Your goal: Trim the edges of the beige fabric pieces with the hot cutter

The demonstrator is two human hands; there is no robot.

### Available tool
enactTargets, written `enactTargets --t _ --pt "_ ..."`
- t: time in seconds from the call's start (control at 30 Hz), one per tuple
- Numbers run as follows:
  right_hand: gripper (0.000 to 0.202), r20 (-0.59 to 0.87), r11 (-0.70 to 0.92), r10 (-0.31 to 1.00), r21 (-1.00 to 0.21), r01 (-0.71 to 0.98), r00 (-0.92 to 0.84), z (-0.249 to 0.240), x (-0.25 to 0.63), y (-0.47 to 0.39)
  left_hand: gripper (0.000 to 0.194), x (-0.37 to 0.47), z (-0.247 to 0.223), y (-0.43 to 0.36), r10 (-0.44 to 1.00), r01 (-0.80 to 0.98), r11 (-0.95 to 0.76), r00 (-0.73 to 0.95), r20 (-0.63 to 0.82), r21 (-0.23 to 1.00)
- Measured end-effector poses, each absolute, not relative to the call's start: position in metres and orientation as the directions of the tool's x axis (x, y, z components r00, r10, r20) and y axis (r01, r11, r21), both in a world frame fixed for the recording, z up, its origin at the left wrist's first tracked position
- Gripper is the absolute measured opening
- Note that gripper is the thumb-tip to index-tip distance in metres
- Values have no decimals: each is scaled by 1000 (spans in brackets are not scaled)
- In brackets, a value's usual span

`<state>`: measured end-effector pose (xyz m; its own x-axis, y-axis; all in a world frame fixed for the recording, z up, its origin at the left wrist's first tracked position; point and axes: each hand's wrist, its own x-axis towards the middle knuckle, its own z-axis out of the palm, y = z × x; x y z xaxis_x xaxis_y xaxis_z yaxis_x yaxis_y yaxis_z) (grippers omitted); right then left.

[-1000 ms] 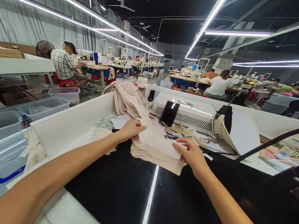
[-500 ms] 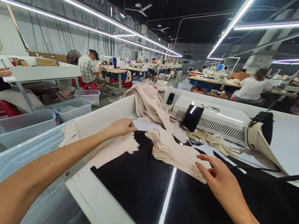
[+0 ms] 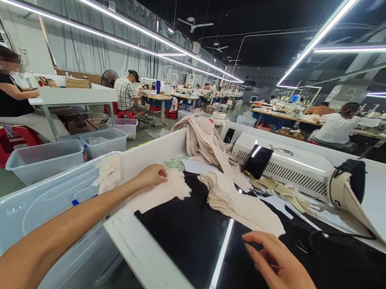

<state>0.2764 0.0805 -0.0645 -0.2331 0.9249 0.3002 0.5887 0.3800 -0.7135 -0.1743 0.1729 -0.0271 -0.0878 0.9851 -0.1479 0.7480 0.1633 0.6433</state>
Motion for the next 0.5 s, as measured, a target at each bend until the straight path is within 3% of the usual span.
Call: enactTargets --t 0.23,0.5 --pt "38 291 431 901 -695 576 -323 -75 277 69 46 -181 -34 172 983 609 178 -139 -116 773" --pt "37 246 434 892 -700 567 -379 -80 272 57 46 -184 -34 170 986 617 148 -150 -69 773"
